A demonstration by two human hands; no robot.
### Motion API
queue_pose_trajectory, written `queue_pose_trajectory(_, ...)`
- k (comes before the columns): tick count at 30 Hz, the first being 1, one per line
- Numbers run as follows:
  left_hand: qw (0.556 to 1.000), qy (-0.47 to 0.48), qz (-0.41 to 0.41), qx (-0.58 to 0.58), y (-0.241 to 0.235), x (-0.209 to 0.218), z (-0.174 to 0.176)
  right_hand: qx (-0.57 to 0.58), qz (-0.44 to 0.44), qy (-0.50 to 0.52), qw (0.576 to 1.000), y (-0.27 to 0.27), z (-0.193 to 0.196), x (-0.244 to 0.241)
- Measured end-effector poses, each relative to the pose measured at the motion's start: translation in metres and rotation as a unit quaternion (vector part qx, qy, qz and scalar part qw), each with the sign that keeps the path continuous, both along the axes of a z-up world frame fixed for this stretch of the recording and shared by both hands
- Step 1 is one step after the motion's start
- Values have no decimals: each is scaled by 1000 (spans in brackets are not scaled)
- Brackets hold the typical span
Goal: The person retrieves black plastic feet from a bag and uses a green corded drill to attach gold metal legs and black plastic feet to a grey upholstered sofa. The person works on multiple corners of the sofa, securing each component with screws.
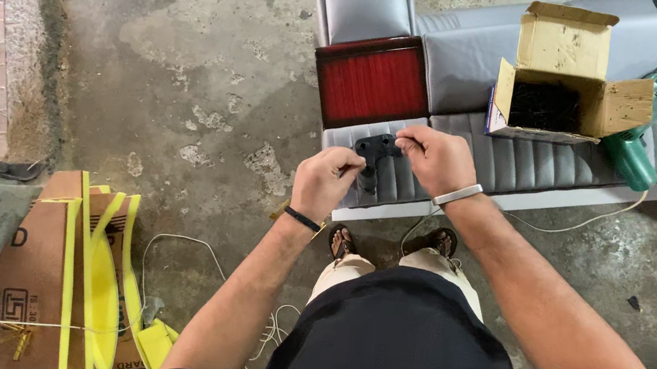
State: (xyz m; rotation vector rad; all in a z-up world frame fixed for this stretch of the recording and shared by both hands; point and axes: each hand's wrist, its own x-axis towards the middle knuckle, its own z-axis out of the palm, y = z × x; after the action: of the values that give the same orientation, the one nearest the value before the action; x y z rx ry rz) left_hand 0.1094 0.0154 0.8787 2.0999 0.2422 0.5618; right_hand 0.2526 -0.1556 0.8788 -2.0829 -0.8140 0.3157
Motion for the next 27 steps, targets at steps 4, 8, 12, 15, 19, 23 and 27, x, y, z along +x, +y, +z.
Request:
queue_pose_trajectory(4,997,31,-60,48,-2,1,-10,-14,44,-172,984,6,1,1)
queue_pose_trajectory(8,991,38,-79,103,-3,7,-13,-109,18,-83,990,14,9,3)
queue_pose_trajectory(12,988,26,-96,119,-1,7,-12,-161,45,-108,980,16,18,8)
queue_pose_trajectory(15,989,33,-91,114,-1,7,-13,-146,48,-129,980,12,21,9)
queue_pose_trajectory(19,992,37,-70,96,3,8,-14,-115,64,-164,978,14,23,12)
queue_pose_trajectory(23,991,52,-82,92,0,9,-15,-73,84,-189,976,19,22,15)
queue_pose_trajectory(27,991,57,-56,110,-6,6,-18,-135,67,-153,977,22,16,15)
